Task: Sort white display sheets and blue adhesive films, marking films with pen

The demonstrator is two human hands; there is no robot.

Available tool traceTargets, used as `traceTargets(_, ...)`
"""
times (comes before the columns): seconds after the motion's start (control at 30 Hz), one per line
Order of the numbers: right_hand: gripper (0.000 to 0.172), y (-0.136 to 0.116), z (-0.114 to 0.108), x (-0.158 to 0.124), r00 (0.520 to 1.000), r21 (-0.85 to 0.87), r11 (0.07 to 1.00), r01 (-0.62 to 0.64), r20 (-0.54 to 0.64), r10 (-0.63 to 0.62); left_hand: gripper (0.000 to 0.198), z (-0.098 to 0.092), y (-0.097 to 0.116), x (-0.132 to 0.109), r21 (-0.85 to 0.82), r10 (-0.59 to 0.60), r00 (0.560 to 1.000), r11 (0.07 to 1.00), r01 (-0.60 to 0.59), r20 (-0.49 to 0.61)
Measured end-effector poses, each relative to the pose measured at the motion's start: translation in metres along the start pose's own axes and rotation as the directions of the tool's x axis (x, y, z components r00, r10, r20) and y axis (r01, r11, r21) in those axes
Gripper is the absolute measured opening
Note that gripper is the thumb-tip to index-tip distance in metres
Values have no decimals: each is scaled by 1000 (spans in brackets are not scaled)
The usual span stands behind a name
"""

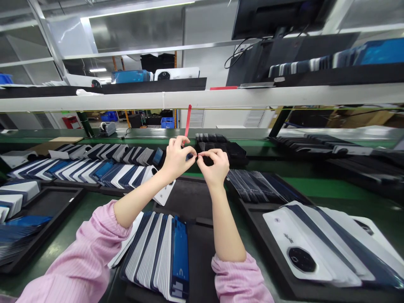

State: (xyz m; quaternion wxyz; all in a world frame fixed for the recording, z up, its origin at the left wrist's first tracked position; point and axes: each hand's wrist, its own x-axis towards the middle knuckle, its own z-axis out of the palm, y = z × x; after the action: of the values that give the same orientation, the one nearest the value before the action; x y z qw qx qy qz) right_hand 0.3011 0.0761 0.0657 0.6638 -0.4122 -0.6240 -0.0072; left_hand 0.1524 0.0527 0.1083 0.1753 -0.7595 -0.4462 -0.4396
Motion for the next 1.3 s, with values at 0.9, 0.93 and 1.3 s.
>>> traceTargets(0.9,9,-12,22,-11,860,425,763,-487,82,504,10,10,-4,-8,135,184,982,975,-176,-47)
traceTargets(0.93,12,-7,24,-10,831,474,707,-525,107,546,11,10,-4,-10,128,183,982,976,-175,-51)
traceTargets(1.3,30,6,17,-3,720,745,298,-596,331,610,13,-15,-13,-29,63,138,988,989,-134,-70)
